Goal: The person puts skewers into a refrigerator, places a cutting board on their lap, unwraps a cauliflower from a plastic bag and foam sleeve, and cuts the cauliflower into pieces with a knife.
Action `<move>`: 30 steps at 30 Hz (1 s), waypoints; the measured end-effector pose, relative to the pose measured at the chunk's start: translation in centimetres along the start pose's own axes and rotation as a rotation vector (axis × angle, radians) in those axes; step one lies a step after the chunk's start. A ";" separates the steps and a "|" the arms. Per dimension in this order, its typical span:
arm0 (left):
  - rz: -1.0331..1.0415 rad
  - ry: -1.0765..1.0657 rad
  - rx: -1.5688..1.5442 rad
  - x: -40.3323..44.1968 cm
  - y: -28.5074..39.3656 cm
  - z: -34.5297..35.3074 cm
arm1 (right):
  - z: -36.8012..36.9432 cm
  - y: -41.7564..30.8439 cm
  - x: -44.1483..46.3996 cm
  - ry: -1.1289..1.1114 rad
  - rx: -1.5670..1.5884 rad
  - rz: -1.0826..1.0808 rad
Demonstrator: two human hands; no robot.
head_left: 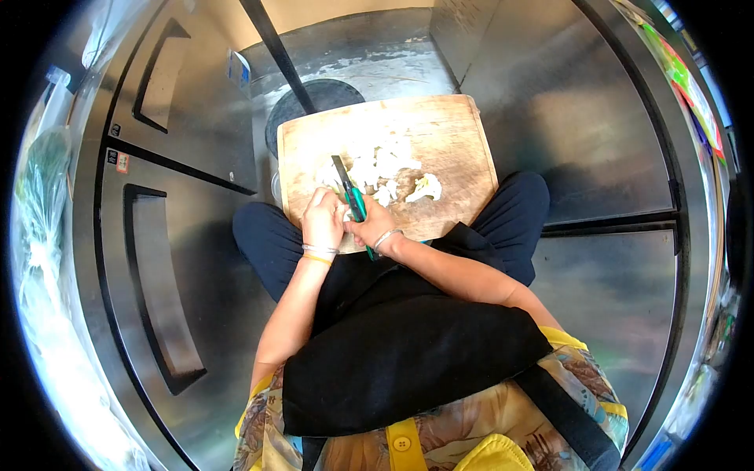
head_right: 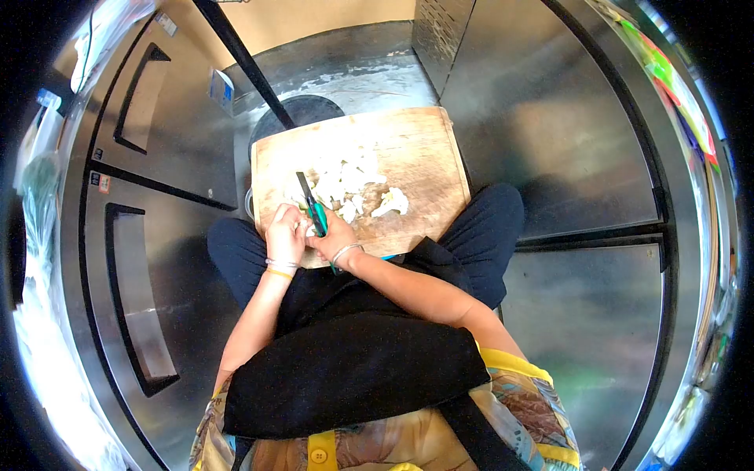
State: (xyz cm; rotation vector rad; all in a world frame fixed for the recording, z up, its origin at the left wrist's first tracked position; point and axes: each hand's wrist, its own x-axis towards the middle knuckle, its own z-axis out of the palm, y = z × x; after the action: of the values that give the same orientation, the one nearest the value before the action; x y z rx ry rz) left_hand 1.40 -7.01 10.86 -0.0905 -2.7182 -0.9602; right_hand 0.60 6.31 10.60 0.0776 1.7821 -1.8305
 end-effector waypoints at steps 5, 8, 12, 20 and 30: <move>-0.131 0.226 -0.461 -1.0 -0.9 0.2 | 0.3 0.9 0.8 0.028 0.209 0.054; -0.054 0.127 -0.298 -1.6 1.0 -1.8 | -0.3 0.4 0.6 0.002 0.327 0.127; 0.216 -0.093 0.052 -1.7 1.5 -3.0 | -1.4 0.1 0.5 -0.121 0.316 0.100; 0.476 -0.178 0.237 0.4 -0.8 -4.0 | -2.1 1.3 1.6 -0.030 0.204 -0.028; 0.335 -0.253 0.301 0.7 -0.1 -2.5 | -1.0 1.5 1.9 0.032 -0.345 -0.249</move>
State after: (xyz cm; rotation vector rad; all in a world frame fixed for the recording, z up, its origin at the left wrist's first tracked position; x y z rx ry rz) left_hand 1.27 -8.62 12.87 -0.6247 -2.9059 -0.4666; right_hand -0.64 6.61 8.36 -0.2599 2.1843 -1.6599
